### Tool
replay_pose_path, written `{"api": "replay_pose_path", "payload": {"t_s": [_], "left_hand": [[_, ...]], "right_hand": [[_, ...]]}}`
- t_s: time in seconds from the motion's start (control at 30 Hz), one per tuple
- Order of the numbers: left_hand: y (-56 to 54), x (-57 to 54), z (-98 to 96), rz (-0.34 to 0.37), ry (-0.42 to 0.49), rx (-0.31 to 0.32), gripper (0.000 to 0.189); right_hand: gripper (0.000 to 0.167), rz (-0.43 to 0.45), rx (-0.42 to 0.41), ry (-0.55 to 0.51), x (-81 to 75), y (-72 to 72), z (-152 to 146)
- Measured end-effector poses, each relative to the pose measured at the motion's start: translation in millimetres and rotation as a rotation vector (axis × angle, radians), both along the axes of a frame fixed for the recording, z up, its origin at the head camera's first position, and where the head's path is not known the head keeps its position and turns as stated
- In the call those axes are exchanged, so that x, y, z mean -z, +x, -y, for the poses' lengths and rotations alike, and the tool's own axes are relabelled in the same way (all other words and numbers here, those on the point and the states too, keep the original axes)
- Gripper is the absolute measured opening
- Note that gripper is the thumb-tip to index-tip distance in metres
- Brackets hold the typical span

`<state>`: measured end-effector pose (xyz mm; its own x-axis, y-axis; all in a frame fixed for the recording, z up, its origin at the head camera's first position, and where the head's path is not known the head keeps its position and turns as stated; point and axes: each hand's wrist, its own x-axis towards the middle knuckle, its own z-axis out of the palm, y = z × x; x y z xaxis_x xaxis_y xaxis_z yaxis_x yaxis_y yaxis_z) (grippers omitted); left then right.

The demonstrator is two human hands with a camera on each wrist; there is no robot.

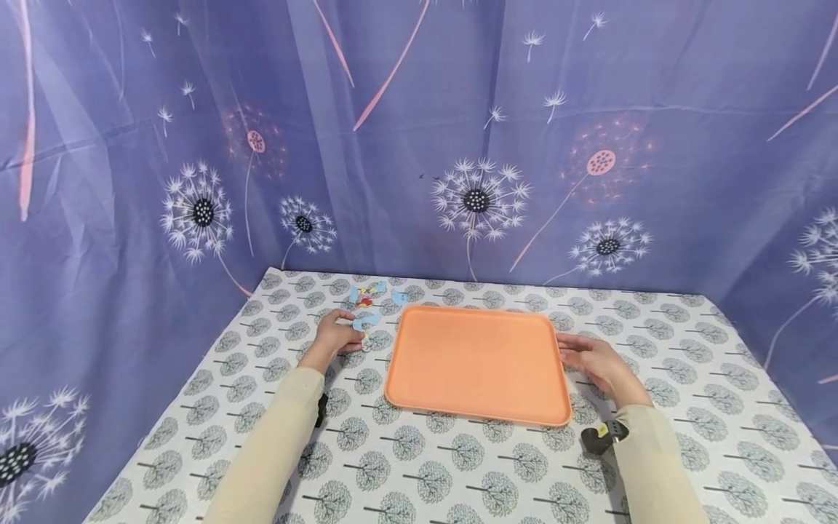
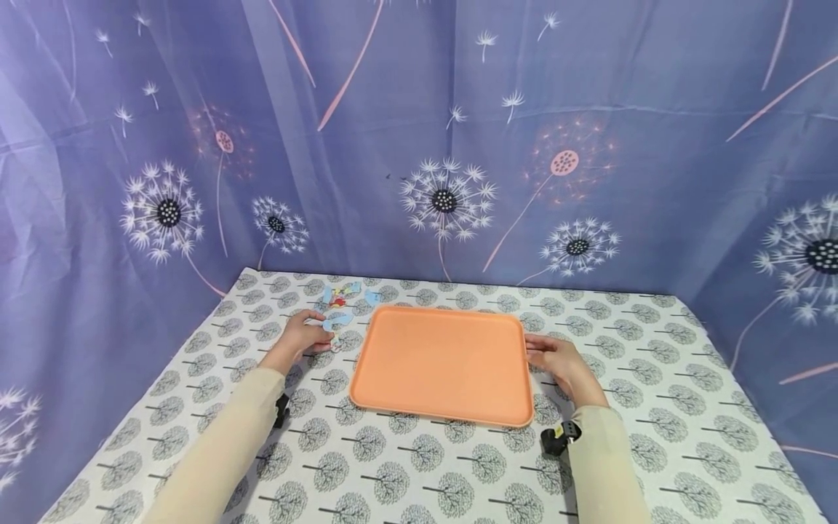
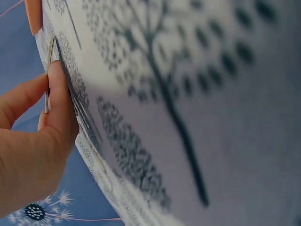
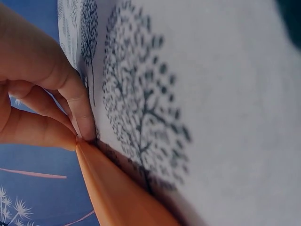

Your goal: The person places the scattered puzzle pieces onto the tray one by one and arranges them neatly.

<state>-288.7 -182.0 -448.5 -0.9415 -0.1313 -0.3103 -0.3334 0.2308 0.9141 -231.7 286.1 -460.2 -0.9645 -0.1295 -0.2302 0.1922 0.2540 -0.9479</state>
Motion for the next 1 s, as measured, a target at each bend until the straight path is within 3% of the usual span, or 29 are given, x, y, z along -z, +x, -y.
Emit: {"api": "replay_pose_path", "payload": {"t_s": [0.17, 0.43, 0.73, 1.0], "left_hand": [[-0.8, 0.6, -0.4, 0.021, 0.114, -0.029, 0.050], [-3.5, -6.1, -10.0, -0.003, 0.213, 0.000, 0.049], [-11.5, -12.5, -41.4, -0.028, 0.296, 0.034, 0.055], [-19.4, -19.2, -76.9, -0.014, 0.312, 0.065, 0.042]], "right_hand": [[0.059, 0.012, 0.006, 0.019, 0.2, 0.3, -1], [0.060, 0.022, 0.000, 0.014, 0.7, -0.9, 0], [0.058, 0.021, 0.023, -0.009, 2.5, -3.3, -1], [0.061, 0.015, 0.012, -0.021, 1.9, -2.2, -1]]}}
